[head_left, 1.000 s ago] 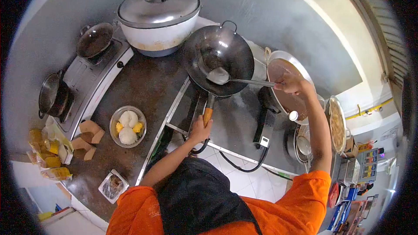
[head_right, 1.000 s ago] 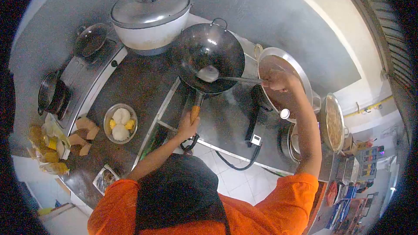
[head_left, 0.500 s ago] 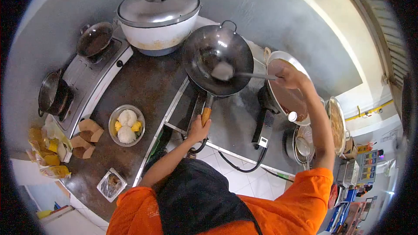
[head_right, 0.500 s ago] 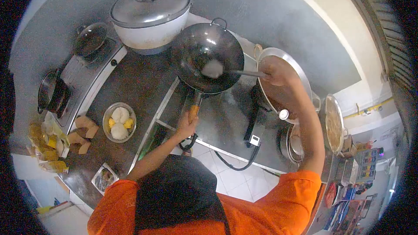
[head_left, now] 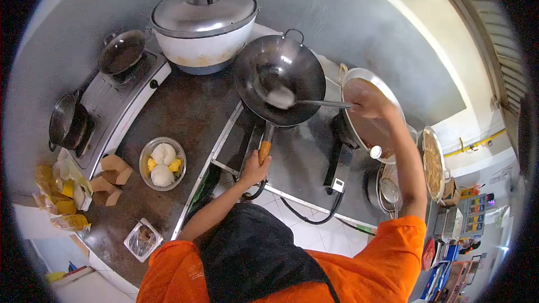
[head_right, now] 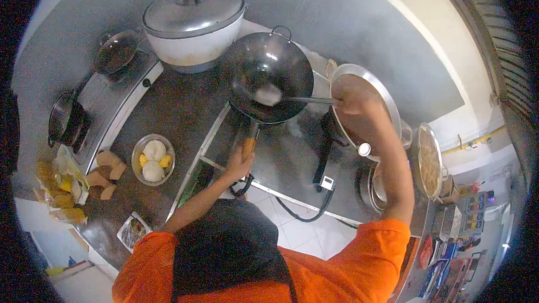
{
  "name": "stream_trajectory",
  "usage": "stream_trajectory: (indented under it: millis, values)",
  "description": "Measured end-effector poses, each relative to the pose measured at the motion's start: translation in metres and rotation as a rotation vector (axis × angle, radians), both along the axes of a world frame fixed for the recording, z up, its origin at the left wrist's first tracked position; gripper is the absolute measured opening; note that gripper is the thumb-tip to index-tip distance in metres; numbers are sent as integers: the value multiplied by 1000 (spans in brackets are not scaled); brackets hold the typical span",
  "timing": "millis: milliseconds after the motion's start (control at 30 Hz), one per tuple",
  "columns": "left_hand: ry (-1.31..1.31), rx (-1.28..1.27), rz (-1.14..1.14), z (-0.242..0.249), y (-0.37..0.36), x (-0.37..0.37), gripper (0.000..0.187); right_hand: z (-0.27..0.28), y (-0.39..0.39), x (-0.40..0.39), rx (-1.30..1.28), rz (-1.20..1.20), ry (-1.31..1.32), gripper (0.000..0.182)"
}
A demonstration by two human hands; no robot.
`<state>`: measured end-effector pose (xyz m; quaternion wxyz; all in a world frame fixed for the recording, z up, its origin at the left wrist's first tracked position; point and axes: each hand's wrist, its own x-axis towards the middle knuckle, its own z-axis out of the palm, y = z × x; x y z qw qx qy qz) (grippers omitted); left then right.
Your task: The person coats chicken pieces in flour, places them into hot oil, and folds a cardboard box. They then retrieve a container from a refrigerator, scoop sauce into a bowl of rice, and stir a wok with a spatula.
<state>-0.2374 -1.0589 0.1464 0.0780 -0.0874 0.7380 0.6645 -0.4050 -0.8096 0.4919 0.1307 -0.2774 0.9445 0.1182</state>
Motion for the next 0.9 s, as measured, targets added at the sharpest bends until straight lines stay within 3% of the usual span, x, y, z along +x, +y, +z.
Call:
stream_trajectory:
  millis: [33, 67, 133, 167, 233, 267, 300, 333, 400, 500, 667, 767, 900]
  values:
    - [-4, 7, -11, 0, 1, 1, 34, 17, -6, 6, 50, 39, -50, 31]
    - [-5, 6, -16, 0, 0, 1, 34, 7, 12, -5, 282, -184, 29, 31]
    - [-57, 80, -86, 7, -4, 4, 31, 40, -17, 23, 305, -212, 157, 32]
    - [-55, 78, -90, 22, -4, 9, 31, 51, -26, 33, 328, -232, 284, 32]
    - [-173, 405, -111, 69, -7, 28, 28, 54, -24, 19, 414, -168, 282, 31]
    - [-174, 398, -111, 85, -9, 33, 28, 56, -25, 10, 501, -99, 283, 31]
    - [-214, 551, -151, 100, -10, 38, 28, 67, -40, 10, 494, -101, 283, 31]
    - [-254, 705, -192, 116, -10, 42, 27, 87, -66, 16, 498, -230, 67, 29]
    - [-312, 761, -180, 157, -9, 48, 25, 96, -76, 4, 480, -385, -253, 31]
    - [-376, 888, -186, 189, -5, 51, 22, 98, -94, 3, 342, -450, -421, 32]
    - [-336, 1082, -220, 211, 1, 50, 22, 55, -90, -8, 203, -491, -478, 39]
    - [-356, 1096, -224, 225, -1, 49, 17, 28, -85, -8, 347, -322, -313, 45]
    - [-362, 1106, -240, 220, 0, 49, 18, 66, -80, -7, 409, -327, -227, 51]
